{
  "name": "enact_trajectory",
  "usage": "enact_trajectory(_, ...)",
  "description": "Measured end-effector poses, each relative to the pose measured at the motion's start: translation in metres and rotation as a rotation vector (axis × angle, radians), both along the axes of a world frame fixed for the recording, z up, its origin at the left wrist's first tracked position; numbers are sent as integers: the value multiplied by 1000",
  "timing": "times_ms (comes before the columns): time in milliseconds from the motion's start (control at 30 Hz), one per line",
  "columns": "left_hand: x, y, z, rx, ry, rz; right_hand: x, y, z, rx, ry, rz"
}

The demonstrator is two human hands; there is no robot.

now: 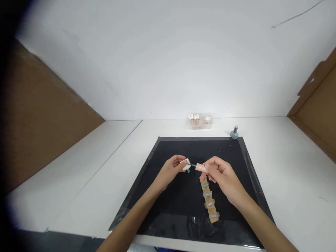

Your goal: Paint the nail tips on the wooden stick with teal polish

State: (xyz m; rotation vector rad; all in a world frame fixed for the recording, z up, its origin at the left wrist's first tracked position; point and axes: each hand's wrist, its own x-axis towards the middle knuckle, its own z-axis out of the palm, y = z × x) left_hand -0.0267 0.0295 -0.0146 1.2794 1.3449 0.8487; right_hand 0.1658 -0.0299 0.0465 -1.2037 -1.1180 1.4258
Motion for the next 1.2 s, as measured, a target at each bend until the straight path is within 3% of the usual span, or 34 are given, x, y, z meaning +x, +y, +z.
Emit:
enact_trajectory(167, 2, 2, -8, 58, 162, -30, 0, 0, 4, -8, -6, -5)
enact_trajectory(533, -6, 2, 2, 284, 332, -66, -1, 0, 8, 20, -49, -31)
enact_trajectory(667, -11, 1, 11, 360, 331, -22, -1, 0, 7, 47, -33, -97)
enact_trajectory(733, -14, -4, 19, 432, 263, -142, -1, 0, 8, 60, -19, -156)
enact_trajectory(833, -14, -16, 26, 283, 98, -516, 0, 1, 9, 67, -2, -247)
enact_trajectory(900, -11, -23, 26, 174, 76, -661, 1, 2, 9, 71, 0, -291)
enact_trajectory(1033, -2, -29, 16, 89, 133, -777, 3, 4, 10, 85, -16, -316)
enact_trajectory(1200, 4, -28, -1, 81, 123, -733, 3, 3, 11, 81, -16, -311)
